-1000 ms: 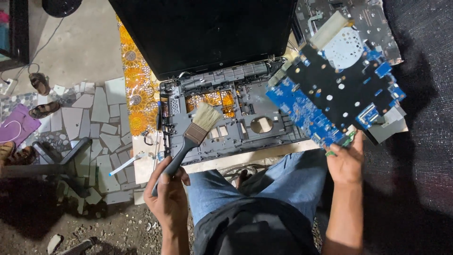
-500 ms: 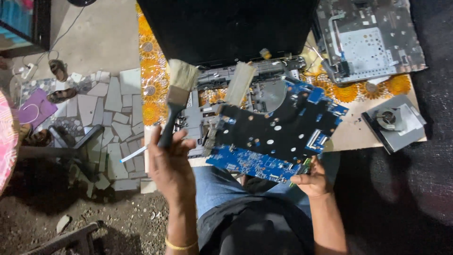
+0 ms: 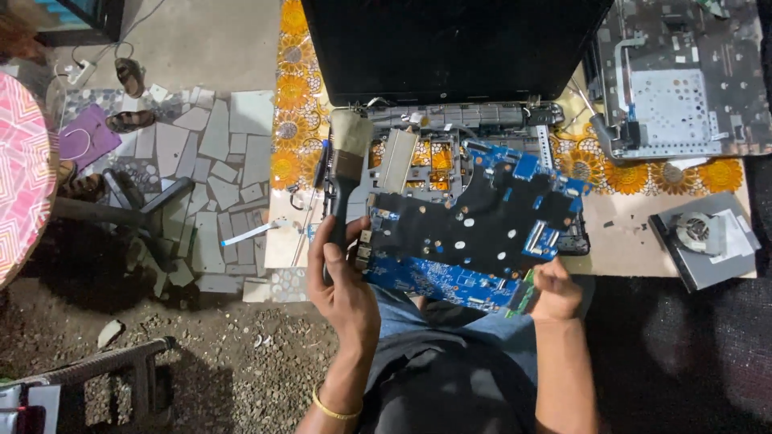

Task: Cleaning dust from a laptop motherboard, fan, and internal chassis using a handheld brush.

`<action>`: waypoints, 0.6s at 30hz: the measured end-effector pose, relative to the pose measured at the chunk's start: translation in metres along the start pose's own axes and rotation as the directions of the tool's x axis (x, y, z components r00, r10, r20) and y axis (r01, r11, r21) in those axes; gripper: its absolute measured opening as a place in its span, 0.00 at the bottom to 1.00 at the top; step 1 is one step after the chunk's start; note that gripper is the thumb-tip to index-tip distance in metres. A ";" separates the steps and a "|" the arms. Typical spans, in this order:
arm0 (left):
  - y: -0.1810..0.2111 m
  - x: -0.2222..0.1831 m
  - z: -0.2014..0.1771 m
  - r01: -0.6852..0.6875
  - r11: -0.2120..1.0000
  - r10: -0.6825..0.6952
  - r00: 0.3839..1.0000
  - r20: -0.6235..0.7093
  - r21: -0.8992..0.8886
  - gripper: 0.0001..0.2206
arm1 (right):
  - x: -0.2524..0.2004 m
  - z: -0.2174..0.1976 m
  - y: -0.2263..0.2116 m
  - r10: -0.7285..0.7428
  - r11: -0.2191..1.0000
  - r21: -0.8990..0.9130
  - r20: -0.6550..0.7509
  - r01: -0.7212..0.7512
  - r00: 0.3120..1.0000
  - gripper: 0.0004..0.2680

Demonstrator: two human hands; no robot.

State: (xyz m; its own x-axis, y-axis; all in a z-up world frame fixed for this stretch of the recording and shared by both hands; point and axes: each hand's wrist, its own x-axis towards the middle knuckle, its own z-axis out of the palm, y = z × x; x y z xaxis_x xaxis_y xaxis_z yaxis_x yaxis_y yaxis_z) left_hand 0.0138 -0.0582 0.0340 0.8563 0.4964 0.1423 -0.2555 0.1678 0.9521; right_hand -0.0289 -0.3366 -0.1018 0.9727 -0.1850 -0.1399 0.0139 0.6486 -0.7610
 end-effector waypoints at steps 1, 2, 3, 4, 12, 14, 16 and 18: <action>-0.002 -0.001 -0.002 0.001 1.000 -0.001 1.000 0.000 0.003 0.19 | 0.000 0.013 -0.003 0.002 1.000 0.002 -0.001 -0.002 1.000 0.22; -0.005 -0.002 -0.003 -0.018 1.000 0.018 0.999 0.029 -0.003 0.20 | 0.003 0.026 -0.006 -0.024 0.986 -0.168 -0.138 0.001 0.990 0.21; -0.007 -0.002 -0.004 -0.036 0.999 0.037 0.998 0.059 -0.009 0.20 | 0.005 0.039 -0.010 -0.072 0.943 -0.332 -0.266 -0.022 0.961 0.21; -0.002 0.002 -0.010 -0.036 0.999 0.037 0.998 0.056 -0.009 0.20 | 0.003 0.045 -0.011 -0.070 0.943 -0.333 -0.265 -0.023 0.962 0.21; 0.036 0.010 -0.069 -0.714 0.589 0.486 0.687 0.540 0.379 0.10 | 0.005 -0.025 0.001 0.128 0.960 -0.177 -0.413 -0.218 0.902 0.25; 0.015 -0.001 -0.081 -0.721 0.591 0.447 0.666 0.597 0.362 0.09 | 0.007 -0.049 0.007 0.099 0.963 -0.191 -0.401 -0.188 0.911 0.23; 0.018 -0.017 -0.086 -0.724 0.592 0.396 0.644 0.654 0.355 0.09 | 0.003 -0.054 0.012 0.082 0.966 -0.197 -0.391 -0.170 0.917 0.21; 0.042 -0.033 -0.076 -0.564 0.813 0.244 0.557 0.794 0.146 0.10 | 0.005 -0.042 0.008 0.111 0.964 -0.171 -0.433 -0.202 0.894 0.24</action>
State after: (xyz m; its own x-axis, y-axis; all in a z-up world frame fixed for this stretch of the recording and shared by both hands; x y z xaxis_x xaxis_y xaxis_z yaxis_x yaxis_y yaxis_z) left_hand -0.0593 -0.0025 0.0487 0.7711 -0.3586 0.5261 -0.6249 -0.2681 0.7332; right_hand -0.0338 -0.3637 -0.1351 0.7713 -0.4133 -0.4840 -0.2228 0.5369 -0.8137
